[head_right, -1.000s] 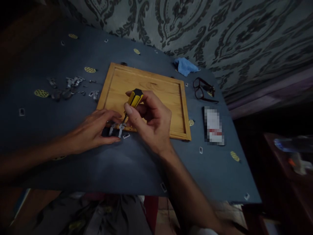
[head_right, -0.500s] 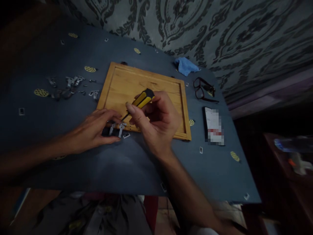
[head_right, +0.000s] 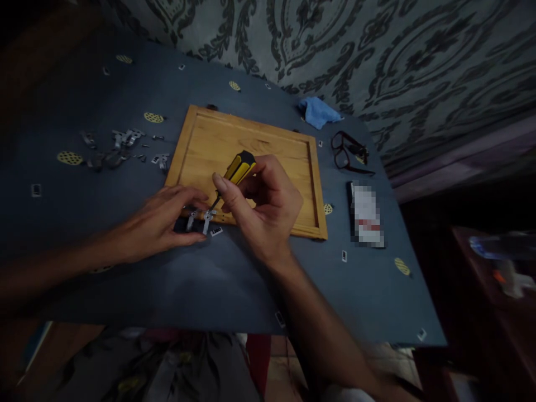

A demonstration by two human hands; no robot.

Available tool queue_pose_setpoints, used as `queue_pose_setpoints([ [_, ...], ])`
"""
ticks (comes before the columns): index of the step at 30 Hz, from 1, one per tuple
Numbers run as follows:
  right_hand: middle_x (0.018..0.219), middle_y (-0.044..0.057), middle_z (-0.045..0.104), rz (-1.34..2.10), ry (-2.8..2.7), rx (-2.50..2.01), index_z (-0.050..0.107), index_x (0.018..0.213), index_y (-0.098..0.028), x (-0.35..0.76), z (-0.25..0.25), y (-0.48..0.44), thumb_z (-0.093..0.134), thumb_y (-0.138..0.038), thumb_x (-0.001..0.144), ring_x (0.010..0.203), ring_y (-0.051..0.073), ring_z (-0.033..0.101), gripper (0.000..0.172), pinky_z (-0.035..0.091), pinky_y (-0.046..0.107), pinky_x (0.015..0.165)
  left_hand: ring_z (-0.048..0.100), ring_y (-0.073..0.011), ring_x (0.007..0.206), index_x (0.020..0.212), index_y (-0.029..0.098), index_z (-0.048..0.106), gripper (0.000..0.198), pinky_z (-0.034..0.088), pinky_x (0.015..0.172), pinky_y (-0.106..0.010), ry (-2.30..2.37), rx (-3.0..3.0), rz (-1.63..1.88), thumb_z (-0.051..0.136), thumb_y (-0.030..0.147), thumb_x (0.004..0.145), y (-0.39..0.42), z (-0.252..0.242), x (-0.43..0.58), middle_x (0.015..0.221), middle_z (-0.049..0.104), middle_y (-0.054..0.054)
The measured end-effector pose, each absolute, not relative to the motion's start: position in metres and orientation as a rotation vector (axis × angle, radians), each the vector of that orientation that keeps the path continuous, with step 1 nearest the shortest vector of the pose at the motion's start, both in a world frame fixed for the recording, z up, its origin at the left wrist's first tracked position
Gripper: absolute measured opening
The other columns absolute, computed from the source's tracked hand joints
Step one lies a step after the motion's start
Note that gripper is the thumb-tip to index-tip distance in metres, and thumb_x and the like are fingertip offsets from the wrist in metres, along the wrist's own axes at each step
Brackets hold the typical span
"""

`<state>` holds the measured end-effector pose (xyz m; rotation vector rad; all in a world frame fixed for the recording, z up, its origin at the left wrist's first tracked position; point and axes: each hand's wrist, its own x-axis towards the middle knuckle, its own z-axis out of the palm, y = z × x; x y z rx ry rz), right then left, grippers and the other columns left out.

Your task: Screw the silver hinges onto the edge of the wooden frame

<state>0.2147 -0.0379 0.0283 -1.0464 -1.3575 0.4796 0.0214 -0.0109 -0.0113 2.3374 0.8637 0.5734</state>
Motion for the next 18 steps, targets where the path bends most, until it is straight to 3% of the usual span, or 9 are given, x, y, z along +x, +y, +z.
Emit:
queue_pose_setpoints([
  [5, 0.067, -0.008, 0.062, 0.492, -1.387, -1.038, 0.06, 0.078, -0.025, 0.2159, 0.0259, -0.0368, 0.088, -0.031, 0.079, 0.044, 0.008, 0.059, 0.029, 0.046, 0.023, 0.038, 0.066, -0.029, 0.117, 0.124, 0.022, 0.054, 0.05, 0.051, 0.101, -0.045, 0.871, 2.348, 0.577, 0.083, 0.031, 0.084, -0.0112, -0.0107, 0.022, 0.12, 0.071, -0.006],
  [13, 0.072, -0.007, 0.063, 0.545, -1.486, -1.023, 0.064, 0.084, -0.026, 0.2198, 0.0278, -0.0349, 0.085, -0.038, 0.083, 0.047, 0.008, 0.058, 0.024, 0.048, 0.024, 0.041, 0.066, -0.0289, 0.116, 0.122, 0.023, 0.054, 0.048, 0.051, 0.1, -0.045, 0.868, 2.333, 0.562, 0.083, 0.032, 0.085, -0.0109, -0.0096, 0.0217, 0.12, 0.071, -0.006],
  [18, 0.073, -0.006, 0.062, 0.625, -1.529, -1.016, 0.071, 0.092, -0.026, 0.2242, 0.0319, -0.036, 0.086, -0.031, 0.082, 0.051, 0.008, 0.058, 0.018, 0.047, 0.025, 0.045, 0.066, -0.0284, 0.115, 0.12, 0.022, 0.053, 0.047, 0.051, 0.099, -0.044, 0.857, 2.327, 0.549, 0.084, 0.03, 0.084, -0.0106, -0.0078, 0.0217, 0.119, 0.071, -0.006],
])
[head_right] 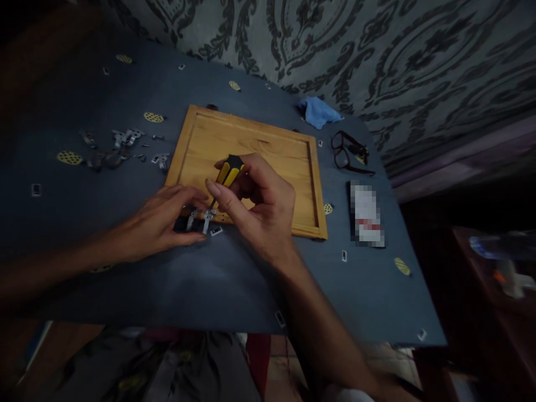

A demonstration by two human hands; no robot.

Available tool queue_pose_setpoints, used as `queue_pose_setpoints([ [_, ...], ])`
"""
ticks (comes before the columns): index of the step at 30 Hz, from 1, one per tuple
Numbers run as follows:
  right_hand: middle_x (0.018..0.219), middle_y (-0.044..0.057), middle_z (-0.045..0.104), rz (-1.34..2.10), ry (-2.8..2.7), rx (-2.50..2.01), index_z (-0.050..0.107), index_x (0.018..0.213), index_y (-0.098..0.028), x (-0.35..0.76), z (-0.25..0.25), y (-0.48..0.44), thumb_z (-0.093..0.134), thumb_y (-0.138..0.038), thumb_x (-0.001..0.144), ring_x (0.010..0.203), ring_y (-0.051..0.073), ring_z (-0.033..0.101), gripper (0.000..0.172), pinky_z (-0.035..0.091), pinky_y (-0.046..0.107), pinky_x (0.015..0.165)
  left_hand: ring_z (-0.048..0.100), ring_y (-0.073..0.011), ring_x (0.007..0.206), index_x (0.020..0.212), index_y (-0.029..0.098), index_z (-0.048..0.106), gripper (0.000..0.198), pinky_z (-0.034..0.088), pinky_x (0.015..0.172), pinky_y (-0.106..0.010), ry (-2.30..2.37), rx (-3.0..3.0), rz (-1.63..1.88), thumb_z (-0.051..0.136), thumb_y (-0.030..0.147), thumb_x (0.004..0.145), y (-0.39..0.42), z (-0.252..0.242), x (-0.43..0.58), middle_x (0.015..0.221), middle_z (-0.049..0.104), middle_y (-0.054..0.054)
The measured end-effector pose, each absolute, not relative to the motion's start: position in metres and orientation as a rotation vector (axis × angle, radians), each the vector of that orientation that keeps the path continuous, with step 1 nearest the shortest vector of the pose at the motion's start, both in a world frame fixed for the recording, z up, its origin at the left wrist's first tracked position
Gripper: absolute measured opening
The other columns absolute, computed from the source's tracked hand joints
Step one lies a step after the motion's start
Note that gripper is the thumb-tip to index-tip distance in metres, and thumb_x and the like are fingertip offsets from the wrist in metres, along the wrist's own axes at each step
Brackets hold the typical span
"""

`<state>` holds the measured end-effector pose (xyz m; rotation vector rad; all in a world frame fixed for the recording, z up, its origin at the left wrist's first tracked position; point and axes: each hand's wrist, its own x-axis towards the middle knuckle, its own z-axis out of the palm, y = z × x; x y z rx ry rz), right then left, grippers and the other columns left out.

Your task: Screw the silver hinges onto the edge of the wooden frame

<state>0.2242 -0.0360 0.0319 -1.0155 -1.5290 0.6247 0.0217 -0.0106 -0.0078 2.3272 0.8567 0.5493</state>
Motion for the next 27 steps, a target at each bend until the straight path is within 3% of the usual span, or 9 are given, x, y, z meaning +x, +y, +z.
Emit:
queue_pose_setpoints([
  [7, 0.085, -0.001, 0.068, 0.725, -1.601, -1.073, 0.073, 0.092, -0.023, 0.229, 0.038, -0.039, 0.079, -0.042, 0.088, 0.059, 0.01, 0.061, 0.02, 0.052, 0.027, 0.052, 0.066, -0.0289, 0.116, 0.122, 0.022, 0.054, 0.049, 0.051, 0.099, -0.044, 0.864, 2.324, 0.569, 0.084, 0.033, 0.084, -0.011, -0.01, 0.021, 0.12, 0.071, -0.006],
  [15, 0.069, -0.005, 0.062, 0.691, -1.487, -1.041, 0.06, 0.078, -0.025, 0.221, 0.03, -0.038, 0.091, -0.029, 0.076, 0.051, 0.01, 0.058, 0.031, 0.049, 0.026, 0.044, 0.065, -0.0289, 0.115, 0.125, 0.021, 0.054, 0.05, 0.051, 0.099, -0.043, 0.855, 2.346, 0.558, 0.083, 0.03, 0.085, -0.01, -0.009, 0.022, 0.121, 0.071, -0.007],
  [21, 0.074, -0.007, 0.068, 0.451, -1.364, -0.978, 0.06, 0.079, -0.024, 0.216, 0.032, -0.041, 0.084, -0.033, 0.084, 0.044, 0.007, 0.058, 0.026, 0.045, 0.023, 0.038, 0.065, -0.0291, 0.116, 0.126, 0.021, 0.053, 0.05, 0.051, 0.1, -0.044, 0.874, 2.349, 0.54, 0.081, 0.032, 0.086, -0.01, -0.01, 0.021, 0.119, 0.07, -0.007],
  [27, 0.067, -0.008, 0.06, 0.444, -1.381, -1.014, 0.056, 0.075, -0.024, 0.218, 0.034, -0.038, 0.085, -0.037, 0.083, 0.042, 0.008, 0.056, 0.033, 0.044, 0.022, 0.036, 0.065, -0.0287, 0.115, 0.127, 0.022, 0.053, 0.053, 0.052, 0.099, -0.044, 0.876, 2.358, 0.563, 0.083, 0.033, 0.085, -0.011, -0.013, 0.02, 0.117, 0.07, -0.006],
])
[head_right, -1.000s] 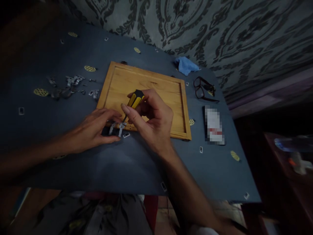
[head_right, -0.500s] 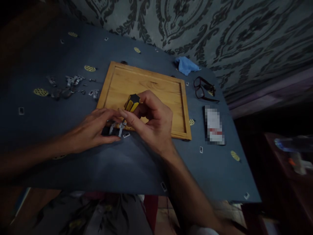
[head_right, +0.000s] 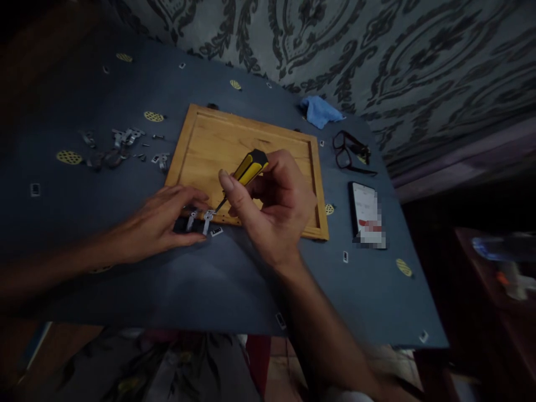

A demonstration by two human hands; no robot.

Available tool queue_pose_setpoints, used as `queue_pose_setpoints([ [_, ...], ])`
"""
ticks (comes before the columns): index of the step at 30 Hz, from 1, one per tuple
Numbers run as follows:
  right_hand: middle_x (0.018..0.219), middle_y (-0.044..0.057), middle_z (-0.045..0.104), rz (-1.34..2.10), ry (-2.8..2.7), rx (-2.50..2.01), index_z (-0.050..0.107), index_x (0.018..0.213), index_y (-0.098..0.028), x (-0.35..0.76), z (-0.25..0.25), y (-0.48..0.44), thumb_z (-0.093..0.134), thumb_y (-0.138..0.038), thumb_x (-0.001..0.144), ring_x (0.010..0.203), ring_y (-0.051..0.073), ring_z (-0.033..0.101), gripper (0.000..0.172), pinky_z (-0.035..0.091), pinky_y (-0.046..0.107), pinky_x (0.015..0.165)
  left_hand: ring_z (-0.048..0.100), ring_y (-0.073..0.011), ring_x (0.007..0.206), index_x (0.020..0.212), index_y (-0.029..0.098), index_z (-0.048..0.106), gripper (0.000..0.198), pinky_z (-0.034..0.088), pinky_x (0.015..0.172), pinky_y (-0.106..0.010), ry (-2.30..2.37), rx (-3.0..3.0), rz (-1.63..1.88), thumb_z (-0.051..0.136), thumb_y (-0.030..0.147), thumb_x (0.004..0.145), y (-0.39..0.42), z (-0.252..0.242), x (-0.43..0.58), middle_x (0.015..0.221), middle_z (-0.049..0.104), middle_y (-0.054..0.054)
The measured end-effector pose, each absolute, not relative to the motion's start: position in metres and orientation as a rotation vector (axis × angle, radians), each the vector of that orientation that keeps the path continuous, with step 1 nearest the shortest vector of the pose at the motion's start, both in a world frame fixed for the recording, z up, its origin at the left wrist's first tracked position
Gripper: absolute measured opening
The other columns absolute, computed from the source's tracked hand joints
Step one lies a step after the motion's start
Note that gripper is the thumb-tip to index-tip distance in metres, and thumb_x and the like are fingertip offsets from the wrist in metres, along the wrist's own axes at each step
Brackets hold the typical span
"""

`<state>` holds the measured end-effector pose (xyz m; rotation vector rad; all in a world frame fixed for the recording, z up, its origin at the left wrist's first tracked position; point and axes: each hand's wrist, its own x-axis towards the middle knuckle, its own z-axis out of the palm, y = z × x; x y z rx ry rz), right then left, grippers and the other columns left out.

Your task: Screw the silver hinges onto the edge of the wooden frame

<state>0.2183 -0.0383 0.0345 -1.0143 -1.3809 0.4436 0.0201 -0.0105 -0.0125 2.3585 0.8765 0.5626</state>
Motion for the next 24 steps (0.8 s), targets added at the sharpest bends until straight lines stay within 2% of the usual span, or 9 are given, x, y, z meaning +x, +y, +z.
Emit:
queue_pose_setpoints([
  [6, 0.07, -0.006, 0.062, 0.503, -1.37, -1.026, 0.056, 0.074, -0.025, 0.2139, 0.0318, -0.0385, 0.085, -0.042, 0.083, 0.043, 0.009, 0.056, 0.035, 0.045, 0.024, 0.038, 0.066, -0.0281, 0.114, 0.127, 0.021, 0.053, 0.054, 0.052, 0.098, -0.043, 0.869, 2.378, 0.597, 0.085, 0.032, 0.084, -0.0108, -0.0155, 0.0206, 0.118, 0.07, -0.006],
  [13, 0.069, -0.006, 0.061, 0.542, -1.373, -0.999, 0.058, 0.076, -0.025, 0.2151, 0.0275, -0.0384, 0.085, -0.039, 0.083, 0.044, 0.009, 0.056, 0.031, 0.044, 0.023, 0.035, 0.065, -0.0285, 0.116, 0.126, 0.02, 0.054, 0.051, 0.051, 0.1, -0.044, 0.853, 2.363, 0.594, 0.083, 0.032, 0.086, -0.0112, -0.0126, 0.0213, 0.119, 0.071, -0.007],
  [19, 0.068, -0.007, 0.062, 0.557, -1.399, -1.067, 0.058, 0.078, -0.025, 0.2158, 0.0263, -0.0381, 0.09, -0.036, 0.077, 0.044, 0.011, 0.057, 0.034, 0.046, 0.026, 0.038, 0.065, -0.0297, 0.115, 0.127, 0.02, 0.054, 0.053, 0.051, 0.1, -0.045, 0.86, 2.366, 0.582, 0.084, 0.031, 0.085, -0.0112, -0.0112, 0.0217, 0.119, 0.071, -0.007],
  [24, 0.077, -0.005, 0.067, 0.635, -1.46, -1.005, 0.069, 0.09, -0.026, 0.2214, 0.03, -0.037, 0.083, -0.037, 0.086, 0.048, 0.009, 0.06, 0.018, 0.051, 0.025, 0.043, 0.065, -0.0306, 0.115, 0.126, 0.02, 0.054, 0.052, 0.052, 0.098, -0.045, 0.875, 2.361, 0.554, 0.083, 0.032, 0.084, -0.0111, -0.0113, 0.0221, 0.119, 0.07, -0.008],
])
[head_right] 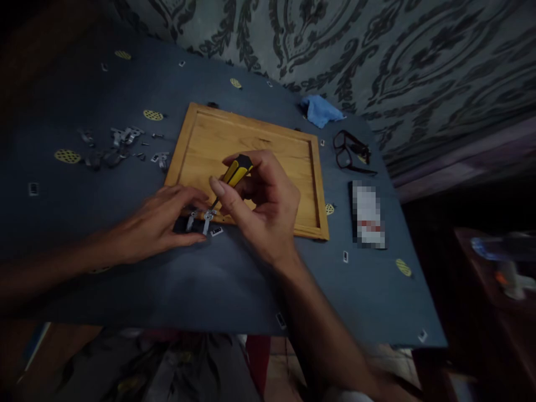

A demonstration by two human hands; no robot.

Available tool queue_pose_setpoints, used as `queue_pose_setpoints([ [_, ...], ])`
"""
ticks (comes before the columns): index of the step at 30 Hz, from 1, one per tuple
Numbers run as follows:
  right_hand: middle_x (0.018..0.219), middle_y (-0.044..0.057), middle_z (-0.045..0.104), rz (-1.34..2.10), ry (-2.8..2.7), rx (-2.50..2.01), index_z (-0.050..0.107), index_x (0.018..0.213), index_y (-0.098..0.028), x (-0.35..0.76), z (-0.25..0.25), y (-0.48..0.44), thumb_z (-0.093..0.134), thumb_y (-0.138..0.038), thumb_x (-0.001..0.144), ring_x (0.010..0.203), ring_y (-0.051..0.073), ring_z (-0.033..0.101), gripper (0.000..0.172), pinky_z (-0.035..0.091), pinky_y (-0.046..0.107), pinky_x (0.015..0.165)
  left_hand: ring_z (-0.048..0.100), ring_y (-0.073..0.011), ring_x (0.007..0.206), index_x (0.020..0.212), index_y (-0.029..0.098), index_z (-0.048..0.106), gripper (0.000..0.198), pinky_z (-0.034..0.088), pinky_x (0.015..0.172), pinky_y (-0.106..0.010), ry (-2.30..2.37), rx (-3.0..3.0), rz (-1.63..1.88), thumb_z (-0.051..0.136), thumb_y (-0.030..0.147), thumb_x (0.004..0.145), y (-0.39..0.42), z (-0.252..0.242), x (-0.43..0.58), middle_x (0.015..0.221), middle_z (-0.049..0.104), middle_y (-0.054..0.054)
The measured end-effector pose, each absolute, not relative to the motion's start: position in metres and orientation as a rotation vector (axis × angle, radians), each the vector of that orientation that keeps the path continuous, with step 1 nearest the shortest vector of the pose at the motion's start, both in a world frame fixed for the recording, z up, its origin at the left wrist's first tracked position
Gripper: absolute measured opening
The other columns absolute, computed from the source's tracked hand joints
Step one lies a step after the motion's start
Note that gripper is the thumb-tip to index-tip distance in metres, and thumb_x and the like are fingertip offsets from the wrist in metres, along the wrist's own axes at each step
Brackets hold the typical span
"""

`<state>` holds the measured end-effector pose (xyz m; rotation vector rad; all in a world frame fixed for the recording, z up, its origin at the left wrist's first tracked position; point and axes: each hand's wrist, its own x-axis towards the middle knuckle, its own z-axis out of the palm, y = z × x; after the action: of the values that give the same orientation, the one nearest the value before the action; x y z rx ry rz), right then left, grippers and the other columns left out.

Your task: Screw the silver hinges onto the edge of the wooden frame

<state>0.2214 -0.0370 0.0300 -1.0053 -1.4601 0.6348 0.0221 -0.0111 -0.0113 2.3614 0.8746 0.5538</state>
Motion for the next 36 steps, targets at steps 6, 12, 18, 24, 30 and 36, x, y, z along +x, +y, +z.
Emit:
queue_pose_setpoints([
  [6, 0.088, -0.002, 0.071, 0.645, -1.547, -1.022, 0.075, 0.095, -0.025, 0.227, 0.034, -0.039, 0.076, -0.037, 0.092, 0.051, 0.009, 0.064, 0.013, 0.054, 0.025, 0.046, 0.066, -0.0297, 0.113, 0.124, 0.02, 0.054, 0.051, 0.052, 0.097, -0.044, 0.871, 2.372, 0.55, 0.083, 0.035, 0.085, -0.011, -0.011, 0.022, 0.118, 0.071, -0.007],
  [12, 0.071, -0.005, 0.064, 0.55, -1.414, -1.027, 0.064, 0.079, -0.024, 0.217, 0.031, -0.04, 0.084, -0.04, 0.085, 0.046, 0.009, 0.058, 0.026, 0.048, 0.023, 0.039, 0.066, -0.0283, 0.115, 0.126, 0.02, 0.053, 0.052, 0.051, 0.099, -0.043, 0.854, 2.379, 0.562, 0.083, 0.032, 0.085, -0.011, -0.01, 0.022, 0.12, 0.071, -0.007],
  [18, 0.078, -0.005, 0.066, 0.359, -1.28, -0.985, 0.063, 0.081, -0.028, 0.217, 0.029, -0.039, 0.079, -0.037, 0.09, 0.045, 0.007, 0.056, 0.02, 0.043, 0.023, 0.037, 0.066, -0.0297, 0.115, 0.124, 0.02, 0.053, 0.05, 0.052, 0.098, -0.044, 0.863, 2.369, 0.54, 0.082, 0.031, 0.085, -0.01, -0.011, 0.021, 0.117, 0.071, -0.007],
  [24, 0.07, -0.007, 0.063, 0.386, -1.349, -1.019, 0.063, 0.076, -0.027, 0.215, 0.028, -0.038, 0.081, -0.033, 0.086, 0.044, 0.008, 0.057, 0.021, 0.044, 0.023, 0.036, 0.066, -0.0289, 0.117, 0.126, 0.023, 0.054, 0.049, 0.052, 0.1, -0.045, 0.878, 2.34, 0.564, 0.08, 0.034, 0.086, -0.011, -0.012, 0.021, 0.119, 0.07, -0.006],
  [30, 0.067, -0.008, 0.06, 0.42, -1.351, -1.029, 0.061, 0.074, -0.027, 0.214, 0.027, -0.037, 0.082, -0.036, 0.084, 0.042, 0.009, 0.055, 0.026, 0.042, 0.024, 0.034, 0.065, -0.0287, 0.116, 0.126, 0.022, 0.054, 0.05, 0.052, 0.102, -0.046, 0.869, 2.344, 0.568, 0.081, 0.034, 0.086, -0.011, -0.011, 0.022, 0.12, 0.071, -0.006],
  [36, 0.067, -0.007, 0.06, 0.49, -1.358, -0.996, 0.062, 0.076, -0.026, 0.215, 0.023, -0.036, 0.082, -0.032, 0.085, 0.043, 0.009, 0.057, 0.023, 0.043, 0.023, 0.035, 0.065, -0.0291, 0.117, 0.125, 0.022, 0.055, 0.049, 0.051, 0.102, -0.046, 0.873, 2.334, 0.547, 0.081, 0.033, 0.085, -0.011, -0.008, 0.022, 0.12, 0.071, -0.007],
])
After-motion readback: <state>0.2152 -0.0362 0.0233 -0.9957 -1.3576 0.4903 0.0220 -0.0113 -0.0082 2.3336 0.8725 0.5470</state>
